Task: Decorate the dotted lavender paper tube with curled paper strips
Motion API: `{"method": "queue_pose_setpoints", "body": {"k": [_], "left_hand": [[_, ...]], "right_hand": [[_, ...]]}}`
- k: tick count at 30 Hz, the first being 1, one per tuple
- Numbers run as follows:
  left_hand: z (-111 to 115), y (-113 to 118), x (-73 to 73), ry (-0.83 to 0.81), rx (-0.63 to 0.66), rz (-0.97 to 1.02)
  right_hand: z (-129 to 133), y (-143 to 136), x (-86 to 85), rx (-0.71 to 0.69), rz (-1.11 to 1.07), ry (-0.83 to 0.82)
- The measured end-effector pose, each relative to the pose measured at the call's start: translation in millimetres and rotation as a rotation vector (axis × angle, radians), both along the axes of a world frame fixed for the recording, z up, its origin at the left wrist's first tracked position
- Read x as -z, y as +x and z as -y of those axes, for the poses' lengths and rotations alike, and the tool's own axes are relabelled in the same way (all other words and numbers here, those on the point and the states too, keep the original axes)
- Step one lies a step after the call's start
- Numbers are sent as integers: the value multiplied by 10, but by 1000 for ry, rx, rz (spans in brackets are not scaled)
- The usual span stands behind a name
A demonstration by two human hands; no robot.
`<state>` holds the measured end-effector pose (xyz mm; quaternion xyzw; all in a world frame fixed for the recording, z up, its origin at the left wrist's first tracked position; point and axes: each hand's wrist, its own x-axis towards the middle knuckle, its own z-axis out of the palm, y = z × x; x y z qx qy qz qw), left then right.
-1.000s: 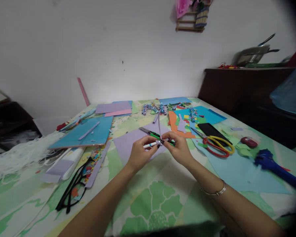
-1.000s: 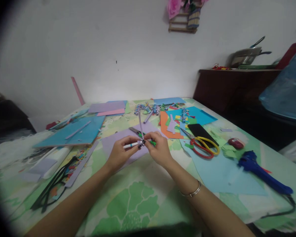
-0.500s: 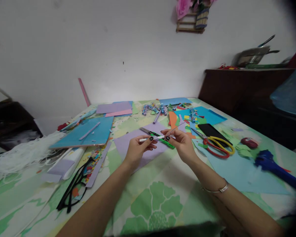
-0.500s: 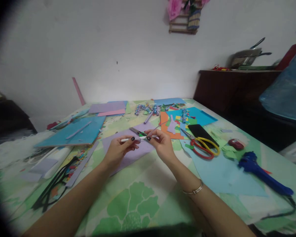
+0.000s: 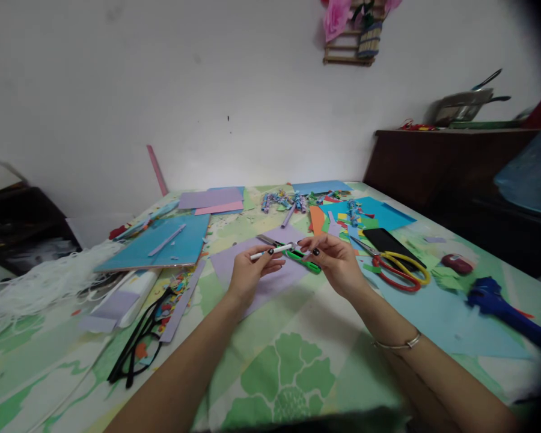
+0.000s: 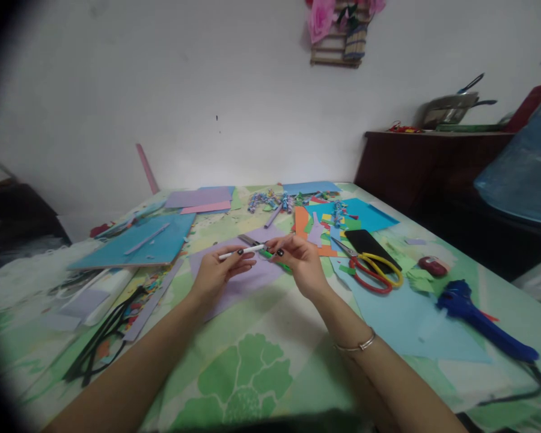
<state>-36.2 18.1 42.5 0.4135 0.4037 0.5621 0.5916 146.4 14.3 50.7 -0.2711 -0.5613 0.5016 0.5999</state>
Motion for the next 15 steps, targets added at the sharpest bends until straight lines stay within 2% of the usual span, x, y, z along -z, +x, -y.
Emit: {"method": "queue_pose_setpoints", "body": {"k": [5, 10, 15], "left_hand": [[-53, -8, 67, -15, -10, 118], [-53, -8, 42, -38, 22, 233], [-22, -10, 8, 13, 66, 240]], "right_hand": [[36, -17, -12, -151, 49, -16], [57, -26, 1, -316, 179, -6], [38, -39, 36, -326, 362, 132]]}}
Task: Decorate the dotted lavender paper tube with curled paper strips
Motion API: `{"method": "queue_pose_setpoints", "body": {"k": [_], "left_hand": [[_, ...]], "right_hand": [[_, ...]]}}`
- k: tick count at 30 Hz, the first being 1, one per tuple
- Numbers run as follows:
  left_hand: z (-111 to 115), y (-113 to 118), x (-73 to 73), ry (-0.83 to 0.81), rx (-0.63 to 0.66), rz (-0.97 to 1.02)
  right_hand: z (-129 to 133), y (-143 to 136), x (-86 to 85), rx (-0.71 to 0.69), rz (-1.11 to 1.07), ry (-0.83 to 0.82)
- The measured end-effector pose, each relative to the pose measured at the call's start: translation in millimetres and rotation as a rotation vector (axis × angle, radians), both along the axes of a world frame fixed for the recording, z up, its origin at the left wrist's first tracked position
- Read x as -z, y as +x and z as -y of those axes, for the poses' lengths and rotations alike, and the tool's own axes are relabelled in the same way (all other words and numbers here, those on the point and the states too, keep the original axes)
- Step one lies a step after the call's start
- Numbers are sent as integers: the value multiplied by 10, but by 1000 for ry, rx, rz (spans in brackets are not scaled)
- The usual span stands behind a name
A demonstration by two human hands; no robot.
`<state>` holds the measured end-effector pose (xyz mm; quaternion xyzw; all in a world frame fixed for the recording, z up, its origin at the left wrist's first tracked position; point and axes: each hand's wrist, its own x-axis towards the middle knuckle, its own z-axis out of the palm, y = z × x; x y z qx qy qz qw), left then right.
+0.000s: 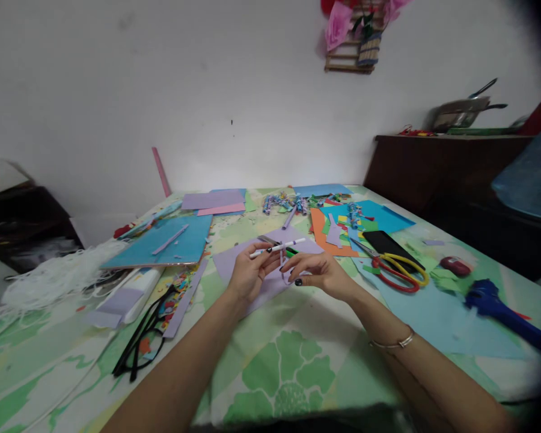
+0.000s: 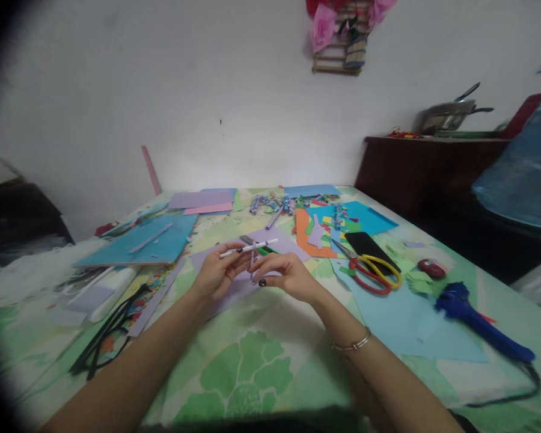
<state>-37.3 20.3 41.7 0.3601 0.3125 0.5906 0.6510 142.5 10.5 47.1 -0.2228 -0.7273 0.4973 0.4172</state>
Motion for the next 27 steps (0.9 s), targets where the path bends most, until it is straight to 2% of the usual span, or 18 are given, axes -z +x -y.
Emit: {"method": "queue_pose_setpoints", "body": {"k": [3, 7, 11, 16, 19, 24, 27], "left_hand": [[15, -4, -13, 79, 18, -28], [19, -1, -15, 176, -18, -161], [-3, -2, 21, 282, -68, -298], [-6, -7, 35, 404, 5, -340], [24, 1, 0, 450, 26, -390], [70, 15, -38, 492, 73, -469], [78, 17, -33, 493, 62, -482]], "right_hand": [[-41, 1, 41, 59, 79, 44], [-66, 3, 59, 239, -23, -117], [-34, -28, 45, 144, -281, -378], [-7, -93, 77, 36, -438, -619], [-4, -108, 96, 61, -445, -646], [7, -116, 90, 181, -511, -646], [10, -113, 71, 196, -500, -642]]}}
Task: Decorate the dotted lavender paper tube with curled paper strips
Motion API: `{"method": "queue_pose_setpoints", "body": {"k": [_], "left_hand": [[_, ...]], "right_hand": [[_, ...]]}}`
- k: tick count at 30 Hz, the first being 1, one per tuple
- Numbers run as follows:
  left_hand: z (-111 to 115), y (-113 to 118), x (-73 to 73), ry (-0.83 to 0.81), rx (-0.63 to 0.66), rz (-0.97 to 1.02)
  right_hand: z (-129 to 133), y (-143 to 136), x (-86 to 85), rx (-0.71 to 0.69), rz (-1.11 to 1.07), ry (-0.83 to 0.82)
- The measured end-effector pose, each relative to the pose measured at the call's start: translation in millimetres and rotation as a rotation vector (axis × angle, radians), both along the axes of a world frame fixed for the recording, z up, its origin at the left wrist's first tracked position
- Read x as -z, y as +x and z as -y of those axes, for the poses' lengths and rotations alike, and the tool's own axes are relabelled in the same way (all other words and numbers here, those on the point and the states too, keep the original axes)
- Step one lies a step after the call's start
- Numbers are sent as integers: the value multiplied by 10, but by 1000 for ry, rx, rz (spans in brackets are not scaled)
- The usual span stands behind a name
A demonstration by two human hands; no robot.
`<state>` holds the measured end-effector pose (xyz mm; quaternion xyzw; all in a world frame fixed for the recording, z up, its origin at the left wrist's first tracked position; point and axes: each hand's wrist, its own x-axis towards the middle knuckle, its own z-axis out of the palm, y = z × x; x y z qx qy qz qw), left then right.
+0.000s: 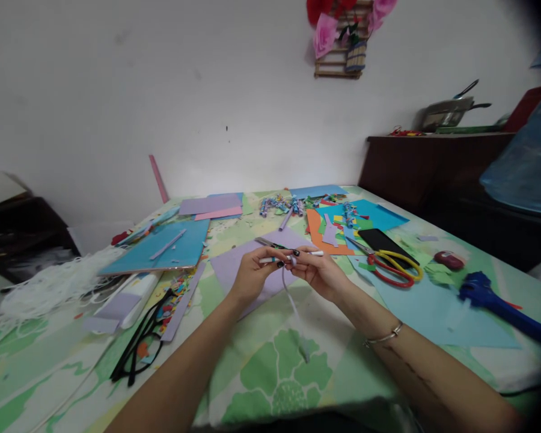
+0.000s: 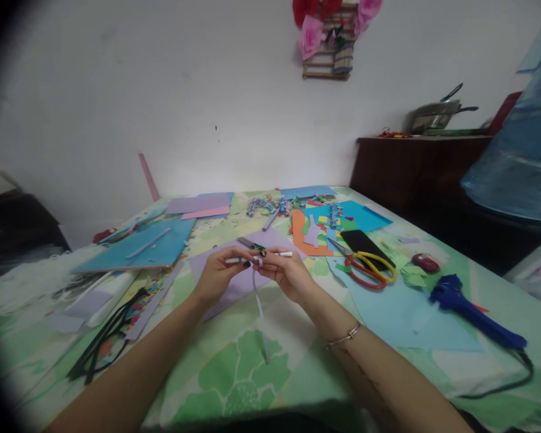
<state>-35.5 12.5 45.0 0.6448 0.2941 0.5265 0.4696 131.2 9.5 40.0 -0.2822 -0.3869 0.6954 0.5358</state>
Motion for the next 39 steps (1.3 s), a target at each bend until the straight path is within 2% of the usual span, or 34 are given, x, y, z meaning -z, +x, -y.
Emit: {"method": "queue_pose_setpoints", "body": {"k": [6, 14, 17, 23, 29, 36, 39], "left_hand": [[-7, 5, 5, 26, -37, 47], [-59, -19, 29, -6, -102, 107], [-75, -35, 49, -61, -96, 154], [-64, -24, 45, -211, -76, 221], [4, 37, 7, -353, -57, 308], [9, 50, 25, -325, -37, 294], [3, 54, 29, -319, -48, 299]], "right_hand": [[-21, 42, -25, 19, 78, -1], [-45, 78, -68, 89, 66, 51], [-74, 118, -73, 118, 134, 110], [-118, 164, -76, 247, 454, 336], [-57, 121, -131, 225, 449, 382], [-86, 125, -77, 234, 496, 364], [-100, 133, -55, 281, 538, 431]]}}
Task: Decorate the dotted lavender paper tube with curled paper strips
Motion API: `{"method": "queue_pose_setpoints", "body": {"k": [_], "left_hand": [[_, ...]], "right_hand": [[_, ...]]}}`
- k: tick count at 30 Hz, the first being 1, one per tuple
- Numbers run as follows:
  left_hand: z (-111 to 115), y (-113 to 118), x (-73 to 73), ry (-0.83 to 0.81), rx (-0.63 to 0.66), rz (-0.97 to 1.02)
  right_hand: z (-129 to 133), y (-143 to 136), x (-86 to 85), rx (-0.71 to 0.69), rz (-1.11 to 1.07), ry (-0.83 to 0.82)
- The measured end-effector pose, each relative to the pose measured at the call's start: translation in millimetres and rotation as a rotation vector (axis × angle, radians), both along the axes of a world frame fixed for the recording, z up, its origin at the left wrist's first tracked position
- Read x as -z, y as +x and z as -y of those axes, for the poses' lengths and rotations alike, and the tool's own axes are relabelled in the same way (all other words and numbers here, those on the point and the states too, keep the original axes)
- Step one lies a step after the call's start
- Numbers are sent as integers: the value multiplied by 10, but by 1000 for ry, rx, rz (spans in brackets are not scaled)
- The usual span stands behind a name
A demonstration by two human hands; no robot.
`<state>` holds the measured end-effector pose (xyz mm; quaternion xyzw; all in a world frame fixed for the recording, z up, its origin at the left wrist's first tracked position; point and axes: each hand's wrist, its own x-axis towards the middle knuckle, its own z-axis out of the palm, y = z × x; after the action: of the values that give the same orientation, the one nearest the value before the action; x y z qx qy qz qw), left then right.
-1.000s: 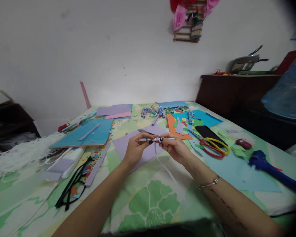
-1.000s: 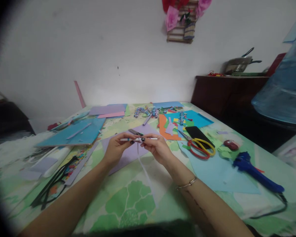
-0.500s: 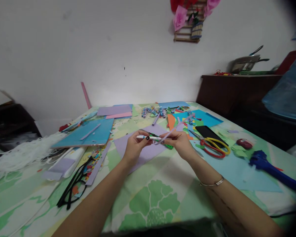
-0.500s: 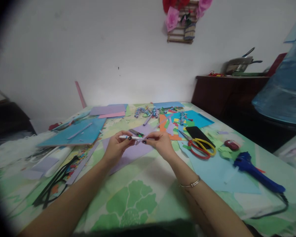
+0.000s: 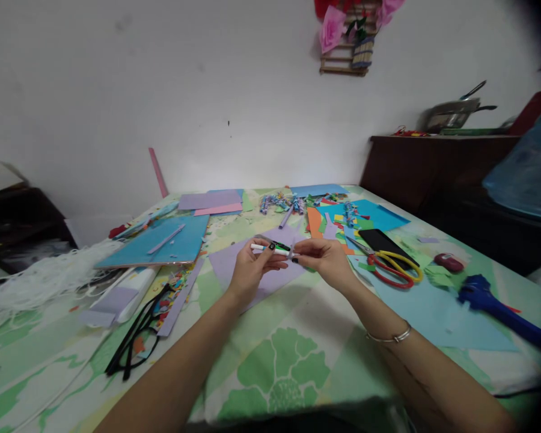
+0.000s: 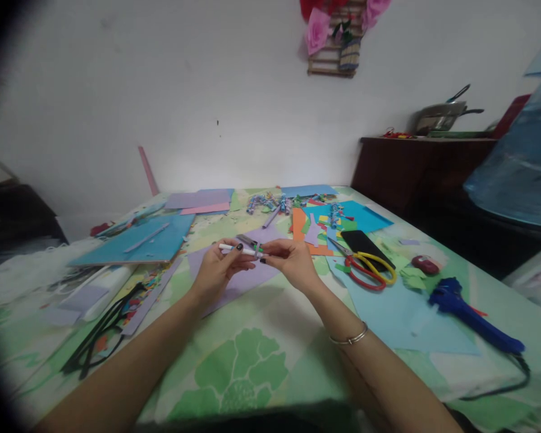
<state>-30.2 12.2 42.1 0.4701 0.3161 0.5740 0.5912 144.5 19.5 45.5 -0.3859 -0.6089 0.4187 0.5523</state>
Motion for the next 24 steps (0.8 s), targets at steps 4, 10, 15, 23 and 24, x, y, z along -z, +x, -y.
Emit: {"method": "queue_pose_setpoints", "body": {"k": [4, 10, 15, 23, 24], "left_hand": [[1, 3, 12, -22, -7, -9], [2, 27, 33, -91, -13, 41], [-8, -23, -10, 28, -4, -69], [-38, -100, 5, 445, -123, -528], [-42, -96, 15, 474, -122, -559]], "right_hand": [[6, 10, 17, 23, 166, 184], [21, -15, 44, 18, 287, 228], [25, -30, 18, -59, 107, 22], [51, 23, -75, -224, -175, -302], [63, 19, -81, -266, -195, -335]]}}
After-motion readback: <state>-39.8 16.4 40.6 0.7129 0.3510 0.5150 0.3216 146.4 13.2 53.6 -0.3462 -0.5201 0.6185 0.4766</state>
